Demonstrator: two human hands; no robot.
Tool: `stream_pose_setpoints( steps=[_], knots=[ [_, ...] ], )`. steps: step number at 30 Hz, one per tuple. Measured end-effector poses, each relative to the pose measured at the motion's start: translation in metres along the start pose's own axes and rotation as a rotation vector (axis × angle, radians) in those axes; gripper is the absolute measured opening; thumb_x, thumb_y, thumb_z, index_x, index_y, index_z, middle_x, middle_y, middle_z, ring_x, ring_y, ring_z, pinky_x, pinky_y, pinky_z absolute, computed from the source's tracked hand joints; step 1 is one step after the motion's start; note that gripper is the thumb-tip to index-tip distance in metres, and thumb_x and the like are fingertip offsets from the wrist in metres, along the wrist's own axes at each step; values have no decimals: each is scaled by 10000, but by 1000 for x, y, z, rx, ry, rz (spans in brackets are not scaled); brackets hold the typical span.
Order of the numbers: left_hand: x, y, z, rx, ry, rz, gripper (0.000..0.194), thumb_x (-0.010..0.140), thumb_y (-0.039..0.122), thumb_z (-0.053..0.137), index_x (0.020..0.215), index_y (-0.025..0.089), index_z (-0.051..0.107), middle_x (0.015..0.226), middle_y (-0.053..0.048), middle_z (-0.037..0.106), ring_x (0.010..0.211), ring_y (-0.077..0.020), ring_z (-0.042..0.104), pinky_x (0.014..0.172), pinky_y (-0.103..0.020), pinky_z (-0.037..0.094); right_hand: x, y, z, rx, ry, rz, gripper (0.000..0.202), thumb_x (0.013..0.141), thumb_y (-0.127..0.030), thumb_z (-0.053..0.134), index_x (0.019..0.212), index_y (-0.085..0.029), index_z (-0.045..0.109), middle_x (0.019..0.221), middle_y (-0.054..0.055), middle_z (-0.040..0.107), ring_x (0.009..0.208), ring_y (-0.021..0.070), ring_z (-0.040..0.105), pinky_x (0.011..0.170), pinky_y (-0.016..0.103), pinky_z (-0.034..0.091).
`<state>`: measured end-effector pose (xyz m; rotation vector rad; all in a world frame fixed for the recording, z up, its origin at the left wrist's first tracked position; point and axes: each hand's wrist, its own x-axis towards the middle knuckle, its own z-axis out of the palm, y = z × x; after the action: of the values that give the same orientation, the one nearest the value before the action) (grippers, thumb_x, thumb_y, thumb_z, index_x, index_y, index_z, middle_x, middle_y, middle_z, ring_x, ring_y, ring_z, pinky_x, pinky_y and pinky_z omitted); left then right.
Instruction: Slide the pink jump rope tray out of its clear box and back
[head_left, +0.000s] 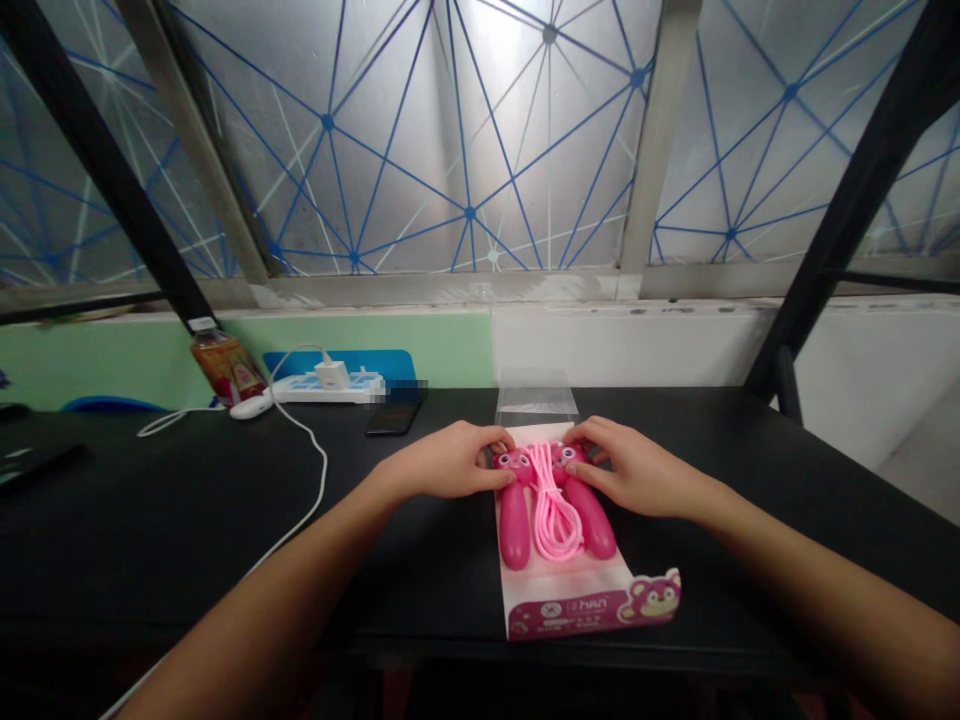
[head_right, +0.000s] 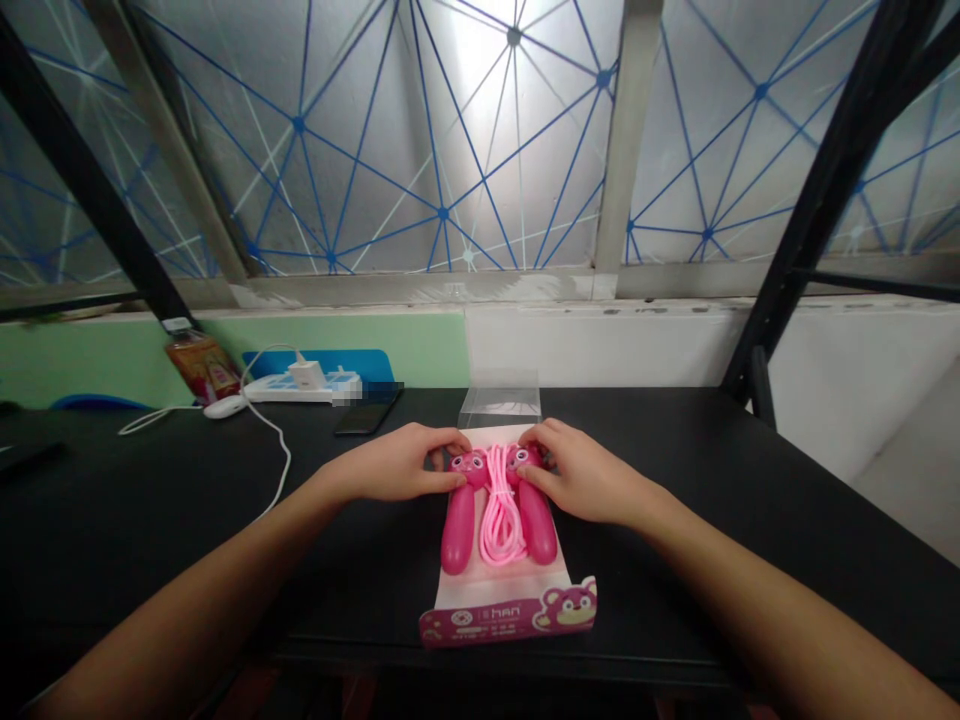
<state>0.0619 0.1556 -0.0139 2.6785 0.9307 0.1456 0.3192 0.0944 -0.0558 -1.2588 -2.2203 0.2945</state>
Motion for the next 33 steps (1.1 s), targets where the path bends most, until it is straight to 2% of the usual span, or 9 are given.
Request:
stream_pose_setpoints(
  steps=[5, 11, 14, 18, 22, 25, 29, 33],
  knots=[
    [0, 1, -2, 10, 15, 3, 360, 853, 476, 587, 1078, 200, 639, 854, -36, 702, 701, -167, 618, 607, -233, 398, -2, -6, 1, -63, -24, -1, 196, 946, -332, 507, 1050, -184, 582, 975, 73, 575, 855, 191, 573, 800, 350, 482],
    [1, 0, -2, 29, 32, 26, 349, 845, 478, 602, 1052, 201, 650, 850, -35, 698, 703, -167, 618, 605, -232, 396, -3, -26, 1, -364, -13, 10, 232, 962, -328, 458, 1064, -154, 574, 1056, 124, 542, 913, 233, 563, 796, 387, 496],
    [1, -1, -2, 28, 35, 32, 351, 852, 480, 592, 1051, 197, 653, 810, -33, 690, 686, -165, 617, 606, -233, 400, -6, -41, 4, -460, -25, -31, 282, 981, -326, 398, 1104, -148, 579, 1064, 138, 539, 937, 255, 555, 735, 378, 510],
    [0, -1, -2, 33, 39, 31, 361, 851, 495, 588, 1054, 204, 657, 792, -27, 686, 673, -165, 612, 601, -236, 399, -11, -55, 10, -466, -117, -167, 379, 981, -412, 372, 1228, -189, 554, 1075, 136, 562, 947, 279, 566, 678, 381, 520],
    [0, 1, -5, 44, 47, 22, 362, 837, 487, 610, 1056, 205, 665, 794, -28, 683, 678, -166, 608, 601, -234, 398, -11, -58, 13, -496, -217, -290, 490, 923, -520, 458, 1294, -207, 529, 1118, 150, 590, 945, 305, 587, 700, 427, 530],
    [2, 2, -8, 30, 47, 35, 355, 839, 477, 611, 1055, 201, 670, 832, -35, 689, 703, -167, 611, 619, -235, 407, -9, -57, 15, -530, -239, -353, 562, 891, -542, 510, 1342, -208, 488, 1149, 166, 594, 949, 316, 594, 711, 445, 530],
    [4, 5, -9, 36, 52, 26, 348, 843, 467, 612, 1060, 202, 673, 838, -36, 692, 706, -167, 612, 620, -237, 408, -8, -60, 15, -553, -244, -370, 556, 888, -474, 543, 1390, -261, 434, 1164, 160, 593, 991, 325, 577, 725, 444, 517],
    [4, 7, -10, 77, 70, 27, 357, 831, 470, 630, 1062, 201, 677, 846, -36, 692, 700, -169, 611, 602, -238, 406, -11, -69, 12, -535, -233, -336, 488, 926, -487, 460, 1360, -263, 462, 1157, 151, 599, 968, 318, 571, 725, 451, 509]
  ],
)
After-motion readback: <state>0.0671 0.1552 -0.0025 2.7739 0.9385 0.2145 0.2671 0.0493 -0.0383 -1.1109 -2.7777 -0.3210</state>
